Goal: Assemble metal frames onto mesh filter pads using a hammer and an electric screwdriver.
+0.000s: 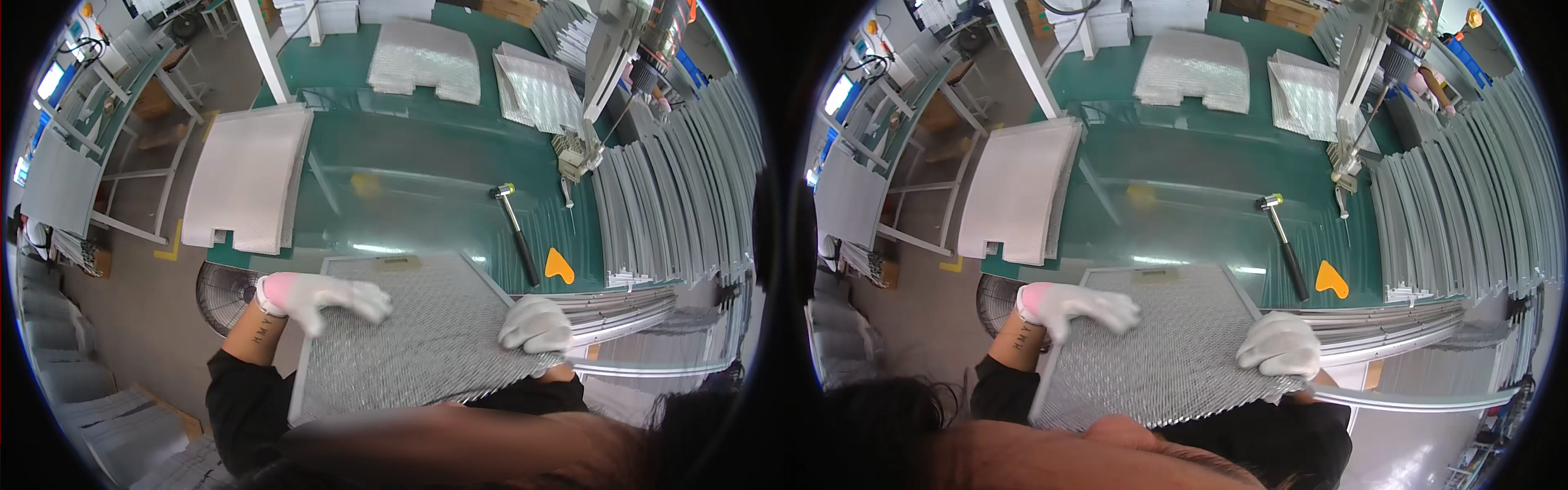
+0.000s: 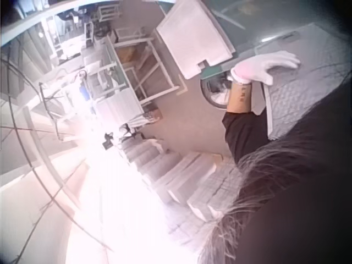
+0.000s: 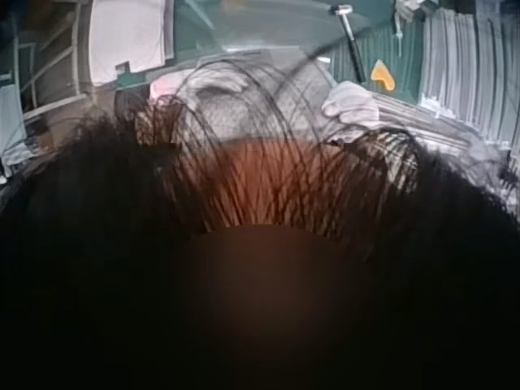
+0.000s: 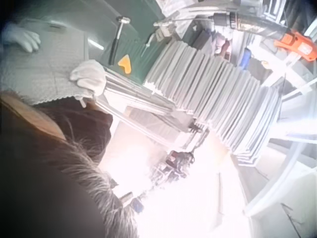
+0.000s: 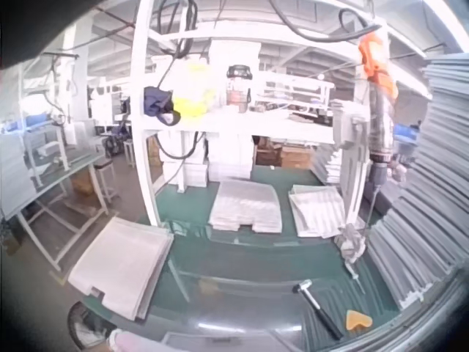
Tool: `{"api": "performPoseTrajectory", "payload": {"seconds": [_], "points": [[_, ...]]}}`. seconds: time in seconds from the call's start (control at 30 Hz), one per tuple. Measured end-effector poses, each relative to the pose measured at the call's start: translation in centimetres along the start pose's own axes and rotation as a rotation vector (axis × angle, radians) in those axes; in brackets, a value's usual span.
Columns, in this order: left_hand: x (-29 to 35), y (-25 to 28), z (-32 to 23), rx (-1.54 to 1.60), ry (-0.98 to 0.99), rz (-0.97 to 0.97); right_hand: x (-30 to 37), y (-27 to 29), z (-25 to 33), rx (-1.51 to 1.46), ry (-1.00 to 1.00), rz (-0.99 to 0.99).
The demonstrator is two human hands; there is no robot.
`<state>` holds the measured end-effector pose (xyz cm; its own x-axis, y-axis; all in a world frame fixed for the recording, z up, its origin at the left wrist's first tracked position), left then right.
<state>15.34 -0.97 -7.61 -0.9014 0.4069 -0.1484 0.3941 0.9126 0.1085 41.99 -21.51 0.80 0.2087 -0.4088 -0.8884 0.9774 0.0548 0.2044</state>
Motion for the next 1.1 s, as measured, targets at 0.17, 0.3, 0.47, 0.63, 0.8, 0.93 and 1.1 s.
{"api": "performPoseTrajectory", "payload": {"seconds": [0.17,0.3,0.47,0.63,0.8,0.93,1.1], "points": [[-2.8,0.8,2.2,-0.464,0.580,-0.036,3.3,-1.8,0.9,0.089,0.121,-0.163],[-5.6,2.7,5.8,-0.572,0.694,0.018,3.5,-1.5,0.5,0.068,0.148,-0.131],[-7.1,4.7,3.5,-0.469,0.671,0.011,0.4,-0.8,-0.1,0.189,0.053,-0.197],[-1.1,4.0,-7.1,-0.225,-0.273,0.106,-2.0,1.6,-3.4,0.357,0.043,-0.214],[0.6,0.3,-9.8,-0.559,-0.375,-1.435,-7.2,2.4,-6.8,0.369,-0.185,-0.445],[0.6,2.0,-10.0,-0.421,-0.443,-1.515,-6.6,2.1,-7.7,0.220,-0.114,-0.411],[0.3,1.2,-9.5,-0.541,-0.509,-0.902,-3.2,2.2,-6.3,0.070,-0.140,-0.314]]}}
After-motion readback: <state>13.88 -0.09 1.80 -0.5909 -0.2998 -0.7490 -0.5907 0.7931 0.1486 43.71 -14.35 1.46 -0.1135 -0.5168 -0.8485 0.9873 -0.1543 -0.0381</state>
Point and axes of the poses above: each hand's wrist, its own x-axis away from the middle knuckle, its own y-axis out of the back of the hand, z = x × y, the point moved 3 cm from there along -x, towards the middle knuckle, and after that the axes turned 13 degrees about y, right-handed, at the moved point
